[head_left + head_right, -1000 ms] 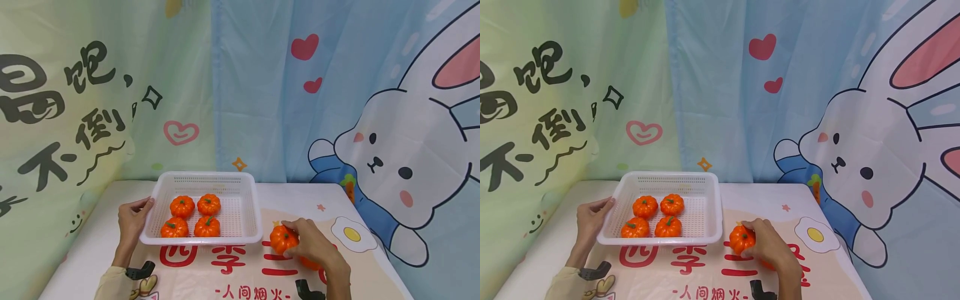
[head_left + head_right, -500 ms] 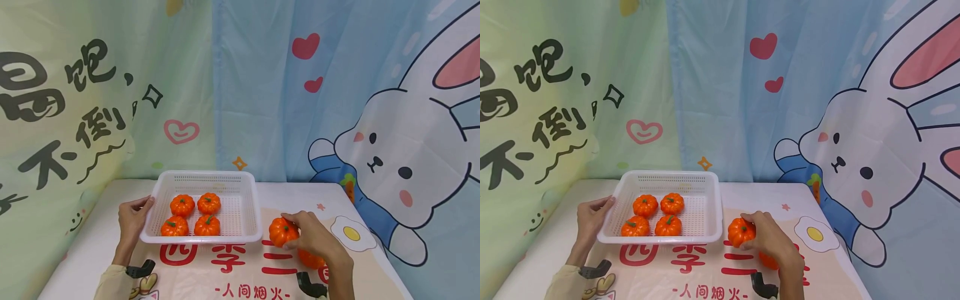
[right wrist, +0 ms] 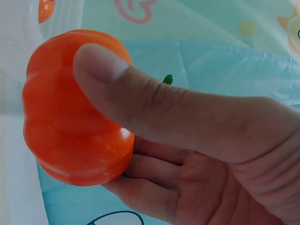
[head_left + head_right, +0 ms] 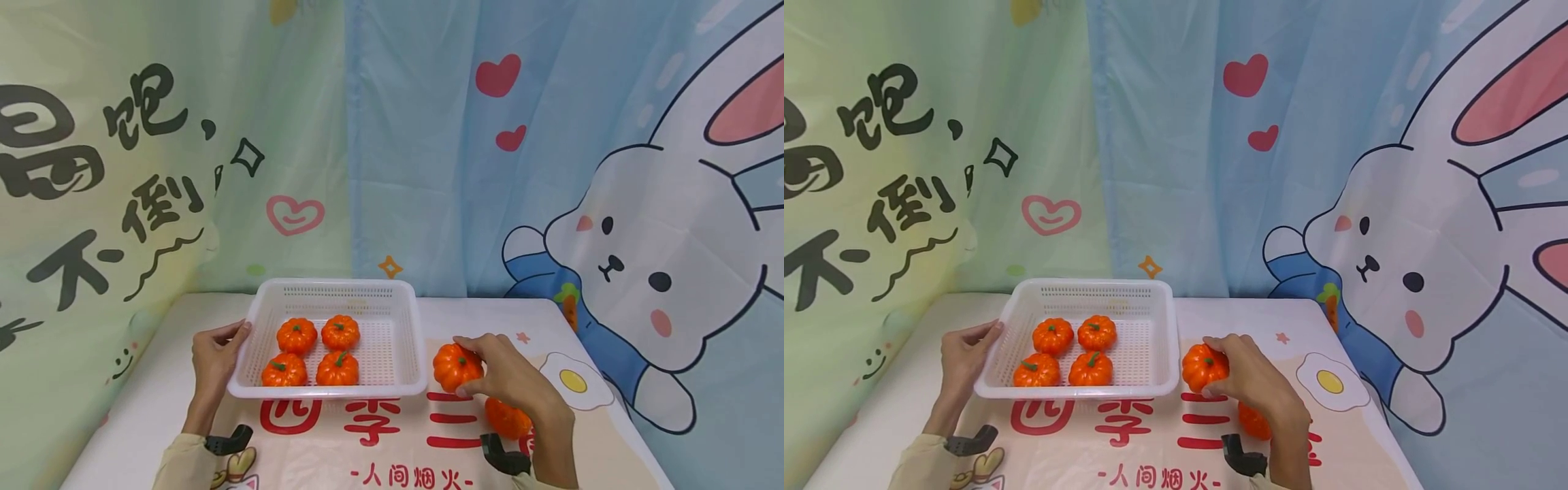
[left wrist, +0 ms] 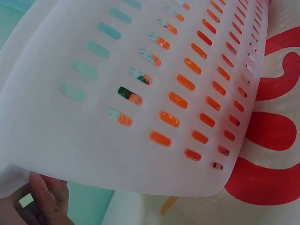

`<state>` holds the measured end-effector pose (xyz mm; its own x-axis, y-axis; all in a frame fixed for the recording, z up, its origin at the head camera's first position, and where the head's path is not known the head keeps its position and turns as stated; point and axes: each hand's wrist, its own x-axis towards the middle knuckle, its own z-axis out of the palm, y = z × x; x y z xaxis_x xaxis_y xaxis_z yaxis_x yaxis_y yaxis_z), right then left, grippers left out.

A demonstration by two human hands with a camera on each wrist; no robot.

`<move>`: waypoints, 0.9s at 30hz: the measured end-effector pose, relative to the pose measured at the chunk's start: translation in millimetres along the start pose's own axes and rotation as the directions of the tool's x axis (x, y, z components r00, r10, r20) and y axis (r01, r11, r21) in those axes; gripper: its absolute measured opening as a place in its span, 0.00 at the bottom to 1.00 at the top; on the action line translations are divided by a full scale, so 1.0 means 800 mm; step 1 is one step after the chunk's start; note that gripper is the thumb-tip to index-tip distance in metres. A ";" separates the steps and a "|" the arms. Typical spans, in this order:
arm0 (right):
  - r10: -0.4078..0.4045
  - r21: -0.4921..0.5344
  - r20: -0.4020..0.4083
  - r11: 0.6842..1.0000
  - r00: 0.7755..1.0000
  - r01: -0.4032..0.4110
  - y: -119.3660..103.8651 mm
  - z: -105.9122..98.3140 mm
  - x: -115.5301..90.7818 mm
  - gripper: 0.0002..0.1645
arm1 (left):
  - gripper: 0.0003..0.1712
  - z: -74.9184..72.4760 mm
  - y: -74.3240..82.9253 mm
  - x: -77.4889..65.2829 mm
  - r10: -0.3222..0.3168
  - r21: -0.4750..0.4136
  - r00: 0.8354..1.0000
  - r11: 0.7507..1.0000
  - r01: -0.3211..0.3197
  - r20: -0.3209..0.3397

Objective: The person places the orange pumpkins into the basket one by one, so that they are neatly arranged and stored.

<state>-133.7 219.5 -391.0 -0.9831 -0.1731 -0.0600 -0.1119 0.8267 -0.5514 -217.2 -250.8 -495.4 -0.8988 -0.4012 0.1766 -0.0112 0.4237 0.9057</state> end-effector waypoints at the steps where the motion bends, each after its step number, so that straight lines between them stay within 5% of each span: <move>1: -0.008 0.000 0.001 1.000 1.000 0.008 -0.002 0.000 0.000 0.48 | 0.21 -0.001 0.000 -0.001 -0.002 -0.001 1.000 1.000 0.002 -0.001; 27: -0.109 -0.013 0.000 0.994 0.994 0.109 -0.035 0.007 0.015 0.49 | 0.22 0.001 -0.003 0.000 0.001 0.000 1.000 1.000 -0.001 0.003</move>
<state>-141.2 191.6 -381.1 -0.9650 -0.2624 0.0006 -0.2205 0.8096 -0.5441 -217.7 -251.2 -498.2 -0.9000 -0.3986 0.1765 -0.0104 0.4246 0.9053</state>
